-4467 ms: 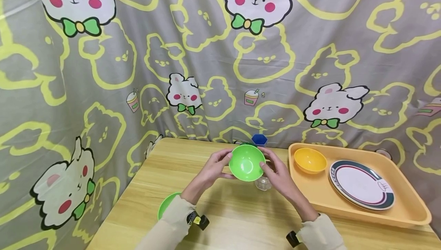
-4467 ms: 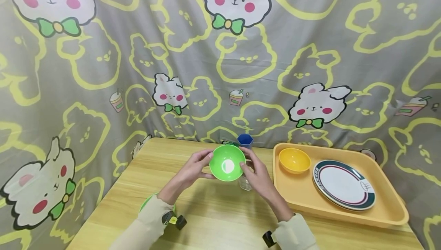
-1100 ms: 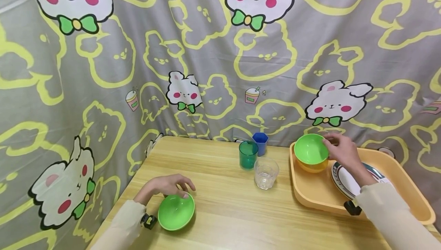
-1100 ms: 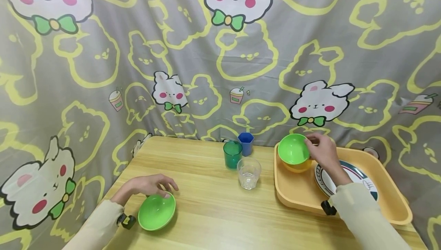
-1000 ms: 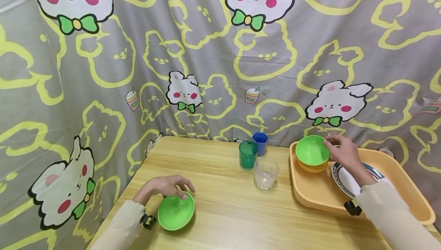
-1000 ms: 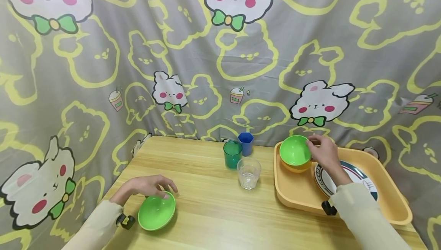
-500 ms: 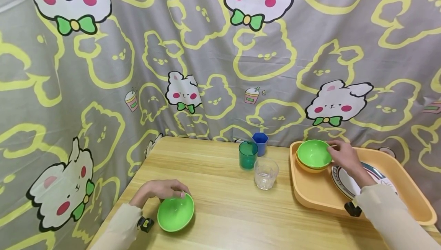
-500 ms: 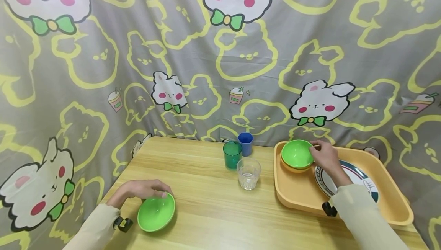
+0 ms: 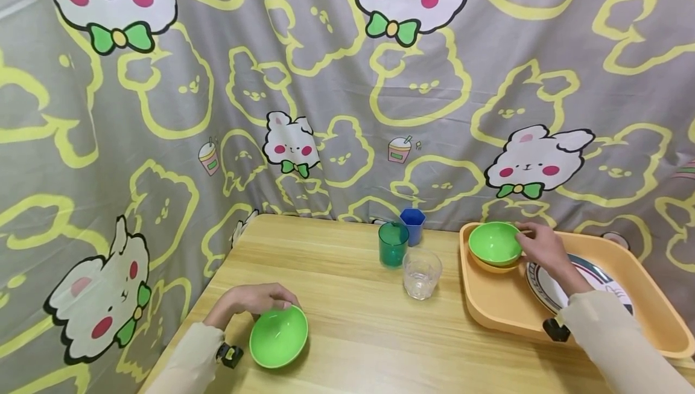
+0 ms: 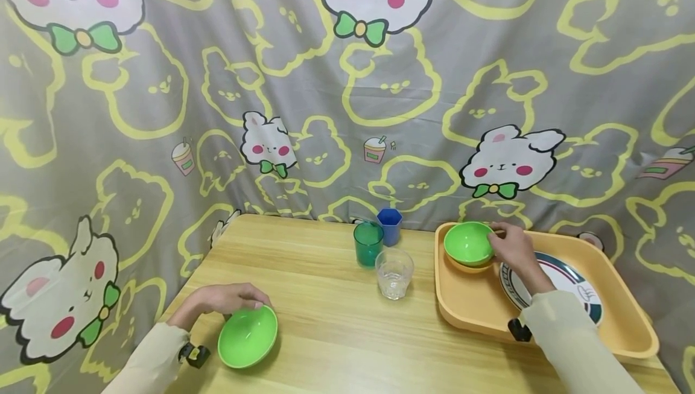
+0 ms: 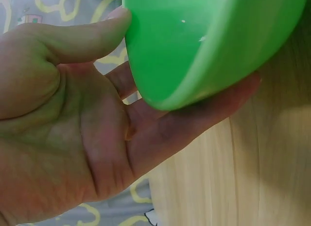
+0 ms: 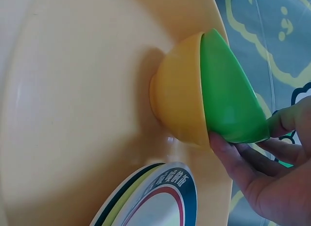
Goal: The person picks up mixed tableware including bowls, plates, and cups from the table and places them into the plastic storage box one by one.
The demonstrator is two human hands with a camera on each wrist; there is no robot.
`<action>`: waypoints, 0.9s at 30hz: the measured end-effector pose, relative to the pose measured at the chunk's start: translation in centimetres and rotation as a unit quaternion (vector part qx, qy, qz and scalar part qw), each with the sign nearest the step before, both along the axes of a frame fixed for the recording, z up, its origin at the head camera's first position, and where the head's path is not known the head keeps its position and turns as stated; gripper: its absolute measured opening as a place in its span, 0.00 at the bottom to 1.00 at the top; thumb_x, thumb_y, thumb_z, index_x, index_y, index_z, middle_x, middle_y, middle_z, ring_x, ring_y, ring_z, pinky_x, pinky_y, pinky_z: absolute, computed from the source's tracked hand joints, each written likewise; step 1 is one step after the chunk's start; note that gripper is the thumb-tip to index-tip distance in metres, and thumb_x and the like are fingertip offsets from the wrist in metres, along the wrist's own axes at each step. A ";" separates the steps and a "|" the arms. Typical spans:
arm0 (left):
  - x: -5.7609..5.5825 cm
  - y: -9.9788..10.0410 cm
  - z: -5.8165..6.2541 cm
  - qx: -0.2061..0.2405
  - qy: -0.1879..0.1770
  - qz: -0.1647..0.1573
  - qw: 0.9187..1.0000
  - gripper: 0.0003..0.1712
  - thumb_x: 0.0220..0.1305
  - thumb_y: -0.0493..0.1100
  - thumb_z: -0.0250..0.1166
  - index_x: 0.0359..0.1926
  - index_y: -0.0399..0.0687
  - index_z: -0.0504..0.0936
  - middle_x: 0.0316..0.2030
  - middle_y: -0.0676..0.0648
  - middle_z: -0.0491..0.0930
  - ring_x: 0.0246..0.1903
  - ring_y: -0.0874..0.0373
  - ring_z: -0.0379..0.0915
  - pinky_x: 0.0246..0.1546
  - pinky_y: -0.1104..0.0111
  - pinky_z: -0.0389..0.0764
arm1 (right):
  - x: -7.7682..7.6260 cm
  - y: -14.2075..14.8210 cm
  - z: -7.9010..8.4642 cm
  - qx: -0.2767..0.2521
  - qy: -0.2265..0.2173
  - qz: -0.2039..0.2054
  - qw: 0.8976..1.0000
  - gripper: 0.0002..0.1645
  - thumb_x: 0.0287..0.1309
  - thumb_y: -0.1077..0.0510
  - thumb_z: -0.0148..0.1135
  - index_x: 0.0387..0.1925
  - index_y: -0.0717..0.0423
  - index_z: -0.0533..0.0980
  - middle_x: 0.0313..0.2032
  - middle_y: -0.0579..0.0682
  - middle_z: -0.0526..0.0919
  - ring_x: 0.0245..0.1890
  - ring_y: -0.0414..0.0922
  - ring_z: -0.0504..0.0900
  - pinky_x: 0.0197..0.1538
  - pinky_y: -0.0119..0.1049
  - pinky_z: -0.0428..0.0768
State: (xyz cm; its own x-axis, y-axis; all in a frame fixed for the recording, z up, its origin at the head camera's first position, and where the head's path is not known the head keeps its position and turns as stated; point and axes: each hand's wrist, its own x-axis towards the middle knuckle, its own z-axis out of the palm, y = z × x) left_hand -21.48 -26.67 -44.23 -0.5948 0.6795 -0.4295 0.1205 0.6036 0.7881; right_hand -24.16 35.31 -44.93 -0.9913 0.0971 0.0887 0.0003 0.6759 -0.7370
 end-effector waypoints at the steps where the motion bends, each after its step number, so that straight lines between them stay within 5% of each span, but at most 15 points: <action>1: 0.0 0.0 0.0 0.000 0.002 0.000 1.000 0.17 0.80 0.36 0.50 0.53 0.42 0.86 0.40 0.45 0.84 0.32 0.57 0.75 0.24 0.72 0.74 | 0.0 0.1 0.0 0.004 0.000 0.000 1.000 0.30 0.72 0.59 0.48 0.65 0.82 0.65 0.57 0.80 0.72 0.41 0.58 0.84 0.33 0.41 0.89; 14: -0.4 -0.2 -0.2 0.043 0.001 0.037 0.998 0.17 0.81 0.37 0.49 0.54 0.43 0.84 0.44 0.43 0.84 0.36 0.50 0.82 0.25 0.65 0.84 | 0.2 0.7 0.5 0.020 -0.016 0.013 1.000 0.26 0.63 0.68 0.59 0.59 0.82 0.69 0.47 0.81 0.78 0.35 0.57 0.86 0.33 0.44 0.89; 27: -0.7 -0.3 0.0 0.090 0.000 0.175 0.980 0.21 0.83 0.43 0.48 0.66 0.35 0.74 0.59 0.34 0.73 0.49 0.44 0.77 0.33 0.49 0.88 | 0.6 1.0 0.2 0.018 -0.022 0.020 0.999 0.28 0.67 0.64 0.62 0.59 0.83 0.68 0.45 0.79 0.79 0.31 0.57 0.87 0.33 0.45 0.88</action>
State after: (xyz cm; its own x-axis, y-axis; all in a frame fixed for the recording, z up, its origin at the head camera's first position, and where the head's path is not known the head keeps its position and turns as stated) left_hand -22.15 -26.99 -44.19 -0.8052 0.4980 -0.3219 -0.0695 0.4599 0.8852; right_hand -23.58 36.27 -44.78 -0.9973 0.0558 0.0474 0.0054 0.7014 -0.7128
